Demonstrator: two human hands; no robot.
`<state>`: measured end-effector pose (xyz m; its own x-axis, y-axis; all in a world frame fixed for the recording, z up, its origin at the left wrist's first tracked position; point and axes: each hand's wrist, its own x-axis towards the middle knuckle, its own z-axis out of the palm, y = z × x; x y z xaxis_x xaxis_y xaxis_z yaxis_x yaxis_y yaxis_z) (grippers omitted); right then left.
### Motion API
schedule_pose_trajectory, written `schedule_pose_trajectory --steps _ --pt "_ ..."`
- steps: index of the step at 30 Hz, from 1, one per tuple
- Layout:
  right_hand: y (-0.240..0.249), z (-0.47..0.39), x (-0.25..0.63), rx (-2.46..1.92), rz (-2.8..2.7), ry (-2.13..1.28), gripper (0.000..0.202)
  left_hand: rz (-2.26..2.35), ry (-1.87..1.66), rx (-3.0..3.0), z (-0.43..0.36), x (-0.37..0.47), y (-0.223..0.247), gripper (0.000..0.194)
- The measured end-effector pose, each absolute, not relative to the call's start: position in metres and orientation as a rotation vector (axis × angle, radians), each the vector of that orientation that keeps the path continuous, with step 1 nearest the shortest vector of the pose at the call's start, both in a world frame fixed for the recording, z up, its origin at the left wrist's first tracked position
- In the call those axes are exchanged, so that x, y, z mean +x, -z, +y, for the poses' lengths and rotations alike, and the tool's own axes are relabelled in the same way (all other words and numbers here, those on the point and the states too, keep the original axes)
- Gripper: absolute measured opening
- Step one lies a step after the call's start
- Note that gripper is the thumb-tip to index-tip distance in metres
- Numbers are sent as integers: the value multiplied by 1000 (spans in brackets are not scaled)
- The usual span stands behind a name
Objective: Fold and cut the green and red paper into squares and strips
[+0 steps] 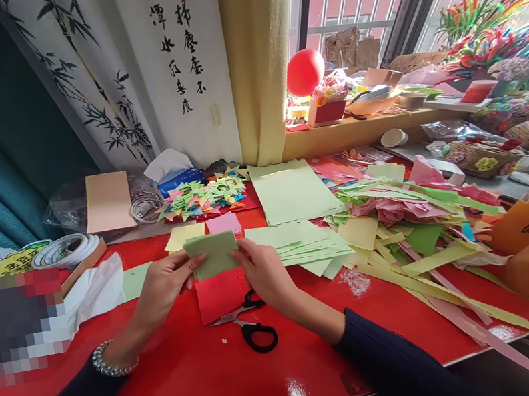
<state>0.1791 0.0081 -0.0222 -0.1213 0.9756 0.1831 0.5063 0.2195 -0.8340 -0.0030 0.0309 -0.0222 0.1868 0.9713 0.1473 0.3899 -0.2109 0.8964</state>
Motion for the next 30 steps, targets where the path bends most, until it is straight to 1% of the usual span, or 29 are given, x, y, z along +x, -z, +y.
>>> schedule_pose_trajectory --steps 4,7,9,11,15,18,24,30 --pt "35 20 175 -1444 -1807 -688 22 1418 -952 1946 39 -9 31 30" --pt "45 29 174 -1418 -1808 -723 19 1427 -865 1995 48 -15 41 25" --pt "50 32 173 -1366 -1765 -797 28 1398 -822 1980 54 -19 47 23" --pt "53 34 173 -1336 -1749 -846 31 1372 -817 1951 57 -21 51 22" --pt "54 35 172 -1386 -1813 -785 26 1356 -837 1950 59 -21 53 16" --pt "53 35 172 -1399 -1873 -712 28 1387 -821 2042 58 -20 52 14" --pt "54 36 171 -1404 -1885 -691 26 1445 -788 2117 58 -19 51 19" --pt "56 37 171 -1412 -1851 -698 19 1365 -799 2002 58 -18 52 19"
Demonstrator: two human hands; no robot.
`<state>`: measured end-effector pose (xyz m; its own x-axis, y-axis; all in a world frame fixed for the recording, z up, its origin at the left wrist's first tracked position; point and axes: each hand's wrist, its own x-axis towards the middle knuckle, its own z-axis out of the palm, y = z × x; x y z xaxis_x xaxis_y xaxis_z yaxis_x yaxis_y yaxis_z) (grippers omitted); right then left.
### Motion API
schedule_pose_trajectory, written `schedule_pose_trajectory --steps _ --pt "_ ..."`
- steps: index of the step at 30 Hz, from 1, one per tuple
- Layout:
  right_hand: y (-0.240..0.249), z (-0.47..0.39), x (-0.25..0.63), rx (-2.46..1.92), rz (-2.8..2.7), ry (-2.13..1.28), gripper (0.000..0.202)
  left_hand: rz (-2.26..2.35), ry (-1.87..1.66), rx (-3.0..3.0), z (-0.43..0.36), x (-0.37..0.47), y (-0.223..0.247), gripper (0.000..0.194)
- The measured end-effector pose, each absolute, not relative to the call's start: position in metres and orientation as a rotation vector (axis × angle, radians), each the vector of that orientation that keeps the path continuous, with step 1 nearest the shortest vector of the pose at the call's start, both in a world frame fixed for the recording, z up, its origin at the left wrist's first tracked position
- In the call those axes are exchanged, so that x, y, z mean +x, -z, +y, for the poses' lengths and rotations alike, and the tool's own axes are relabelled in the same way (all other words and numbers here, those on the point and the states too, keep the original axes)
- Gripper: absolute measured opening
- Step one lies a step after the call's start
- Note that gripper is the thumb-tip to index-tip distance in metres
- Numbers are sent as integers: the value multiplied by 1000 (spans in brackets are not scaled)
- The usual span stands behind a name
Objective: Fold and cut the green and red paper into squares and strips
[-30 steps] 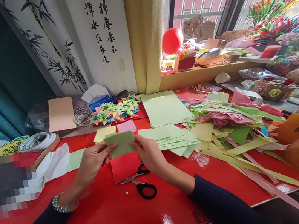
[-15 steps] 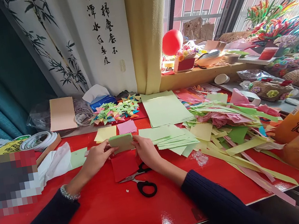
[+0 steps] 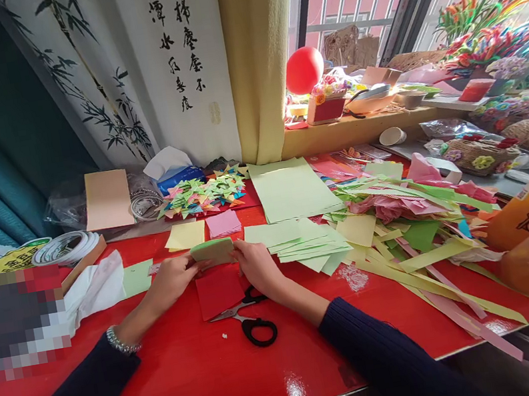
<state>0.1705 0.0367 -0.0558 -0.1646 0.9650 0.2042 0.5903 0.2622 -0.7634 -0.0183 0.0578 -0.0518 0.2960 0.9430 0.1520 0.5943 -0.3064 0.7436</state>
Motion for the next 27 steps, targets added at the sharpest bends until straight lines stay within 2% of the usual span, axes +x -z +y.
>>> schedule_pose_trajectory --steps 3,8,11,16,22,27 --pt "56 36 171 -1362 -1797 -741 19 1367 -876 1870 56 -17 49 21" --pt "56 35 173 -1132 -1562 -1096 27 1250 -929 1523 52 -13 38 26" --pt "55 34 176 -1078 -1491 -1198 28 1166 -888 1432 51 -15 32 29" --pt "51 31 177 -1080 -1588 -1210 28 1182 -1078 1477 54 -22 25 37" --pt "48 29 175 -1054 -1452 -1239 28 1143 -1289 1287 46 -14 26 33" --pt "44 24 174 -1104 -1448 -1073 25 1214 -1212 1367 43 -8 31 26"
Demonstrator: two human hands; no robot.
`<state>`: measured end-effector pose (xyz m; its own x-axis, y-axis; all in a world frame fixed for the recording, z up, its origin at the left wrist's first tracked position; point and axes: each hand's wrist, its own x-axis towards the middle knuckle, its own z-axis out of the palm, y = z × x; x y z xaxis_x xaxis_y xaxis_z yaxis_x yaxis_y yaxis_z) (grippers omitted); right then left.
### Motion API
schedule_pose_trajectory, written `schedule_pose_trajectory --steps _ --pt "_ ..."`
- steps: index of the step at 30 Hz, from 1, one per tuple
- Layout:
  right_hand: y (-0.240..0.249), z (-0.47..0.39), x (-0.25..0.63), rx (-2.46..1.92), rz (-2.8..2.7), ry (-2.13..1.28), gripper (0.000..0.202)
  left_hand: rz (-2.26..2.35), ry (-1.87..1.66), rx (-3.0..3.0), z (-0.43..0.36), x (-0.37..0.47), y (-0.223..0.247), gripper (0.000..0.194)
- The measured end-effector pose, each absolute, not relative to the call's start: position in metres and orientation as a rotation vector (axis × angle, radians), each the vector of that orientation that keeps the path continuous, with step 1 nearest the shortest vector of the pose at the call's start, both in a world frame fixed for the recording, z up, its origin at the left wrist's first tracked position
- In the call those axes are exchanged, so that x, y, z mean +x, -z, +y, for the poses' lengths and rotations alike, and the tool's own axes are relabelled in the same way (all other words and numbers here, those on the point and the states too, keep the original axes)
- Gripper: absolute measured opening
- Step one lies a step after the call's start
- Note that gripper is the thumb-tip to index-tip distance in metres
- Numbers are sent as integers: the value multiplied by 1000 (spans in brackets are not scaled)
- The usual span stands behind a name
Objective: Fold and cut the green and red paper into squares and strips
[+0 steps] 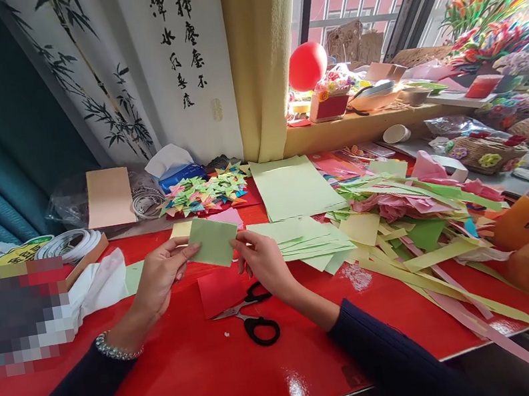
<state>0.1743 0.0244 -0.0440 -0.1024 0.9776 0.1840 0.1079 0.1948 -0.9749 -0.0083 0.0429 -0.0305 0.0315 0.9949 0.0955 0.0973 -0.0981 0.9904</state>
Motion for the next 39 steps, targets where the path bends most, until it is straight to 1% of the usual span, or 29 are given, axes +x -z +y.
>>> schedule_pose_trajectory --steps 3,5,8,10,13,16,18,21,26,33,39 --pt "42 24 175 -1154 -1471 -895 24 1292 -1091 1614 47 -11 35 22" --pt "43 27 176 -1193 -1521 -826 24 1393 -1003 1775 51 -14 39 23" --pt "50 34 177 -1264 -1613 -814 22 1527 -856 1941 55 -16 44 25" --pt "56 38 177 -1307 -1666 -822 22 1548 -797 2001 57 -17 47 23" --pt "63 41 177 -1334 -1691 -817 21 1520 -759 2019 58 -19 48 20" --pt "63 41 177 -1329 -1675 -811 20 1455 -764 1946 59 -20 45 23" --pt "58 39 178 -1286 -1633 -860 20 1349 -795 1844 59 -20 41 24" --pt "48 35 180 -1155 -1533 -1029 25 1207 -848 1662 57 -21 34 23" --pt "42 30 184 -1053 -1465 -1255 32 1165 -885 1506 53 -21 28 22" --pt "45 30 184 -1065 -1363 -1332 31 1150 -816 1501 49 -18 22 19" --pt "43 29 183 -1057 -1353 -1363 32 1211 -940 1450 50 -21 25 21"
